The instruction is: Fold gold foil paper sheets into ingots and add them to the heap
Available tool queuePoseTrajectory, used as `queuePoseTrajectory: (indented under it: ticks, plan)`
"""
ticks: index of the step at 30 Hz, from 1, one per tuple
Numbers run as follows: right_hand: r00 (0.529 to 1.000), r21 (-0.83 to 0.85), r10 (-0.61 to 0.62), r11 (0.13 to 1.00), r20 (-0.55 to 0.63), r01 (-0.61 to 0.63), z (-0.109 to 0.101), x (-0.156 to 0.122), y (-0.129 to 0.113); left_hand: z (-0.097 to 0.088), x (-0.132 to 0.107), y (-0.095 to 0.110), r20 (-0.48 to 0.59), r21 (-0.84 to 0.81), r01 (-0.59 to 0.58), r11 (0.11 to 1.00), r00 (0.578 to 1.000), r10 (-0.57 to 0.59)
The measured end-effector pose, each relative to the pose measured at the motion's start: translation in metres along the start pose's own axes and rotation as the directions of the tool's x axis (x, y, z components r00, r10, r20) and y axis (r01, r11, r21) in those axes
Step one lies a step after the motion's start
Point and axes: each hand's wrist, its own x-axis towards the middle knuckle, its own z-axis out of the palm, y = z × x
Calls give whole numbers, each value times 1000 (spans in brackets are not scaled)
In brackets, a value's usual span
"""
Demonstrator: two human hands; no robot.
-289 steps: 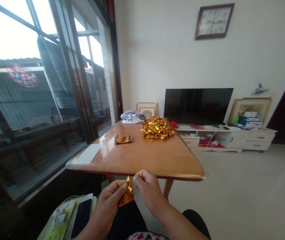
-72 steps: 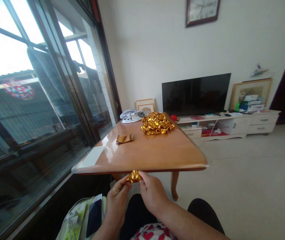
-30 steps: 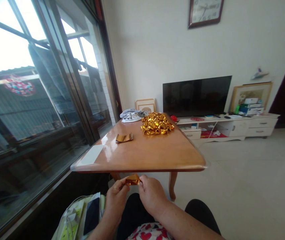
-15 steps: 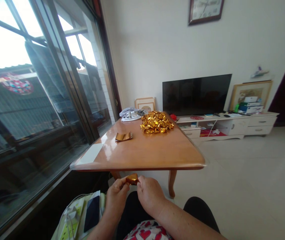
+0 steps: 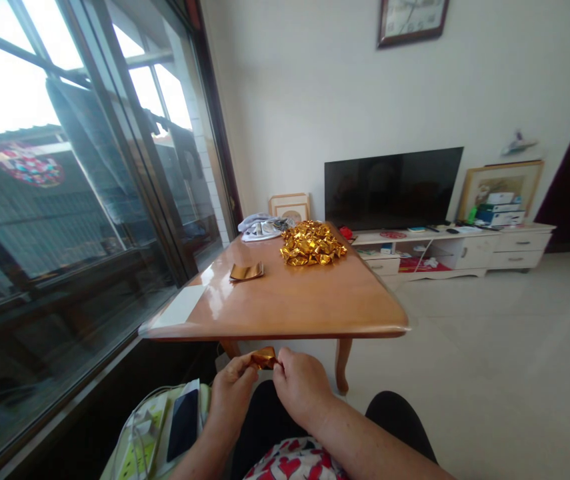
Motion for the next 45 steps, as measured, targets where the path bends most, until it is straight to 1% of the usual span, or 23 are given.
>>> queuePoseTrajectory:
  ticks: [6, 12, 15, 18, 21, 23, 26, 29, 31, 34, 38, 42, 44, 45]
  plan:
    - [997, 52, -64, 997, 34, 62, 2, 1, -2, 0, 0, 2, 12, 3, -5, 1000, 1000, 5]
    - [998, 83, -60, 995, 21, 59, 0, 1, -1, -1, 0, 0, 29, 29, -6, 1000, 1000, 6]
    - [998, 105, -63, 993, 22, 61, -2, 0, -2, 0, 1, -1, 61, 18, -19, 1000, 998, 17]
    - [1000, 139, -22, 990, 22, 19, -2, 2, -1, 3, 2, -2, 58, -60, 5, 998, 998, -2]
    - [998, 223, 47, 973, 40, -55, -2, 5, 3, 6, 2, 0, 6, -161, 39, 986, 999, -39]
    - [996, 280, 77, 956, 51, -88, -2, 7, 6, 7, 1, 3, 3, -220, 50, 974, 999, -51]
    - [994, 326, 96, 940, 42, -104, -1, 8, 9, 7, 1, 10, 10, -277, 71, 958, 997, -71]
    - [995, 348, 94, 932, 37, -101, 0, 9, 10, 5, 0, 16, 13, -283, 106, 953, 994, -107]
    - [995, 357, 93, 929, 36, -100, 1, 9, 12, 4, -1, 18, 29, -273, 114, 955, 994, -110]
    - [994, 361, 100, 926, 38, -107, 2, 10, 13, 2, -2, 19, 39, -219, 91, 971, 996, -84]
    - [995, 362, 97, 927, 21, -98, 3, 9, 13, 1, -4, 17, 4, -139, 14, 990, 1000, -14]
    - [997, 374, 79, 924, 7, -75, 5, 7, 13, 2, -6, 15, -22, -8, -100, 995, 995, 99]
    - [998, 383, 70, 921, 4, -67, 7, 8, 14, 3, -6, 15, -22, 22, -120, 992, 992, 121]
    - [998, 387, 70, 920, 3, -66, 7, 8, 15, 3, -7, 15, -16, 7, -108, 994, 994, 108]
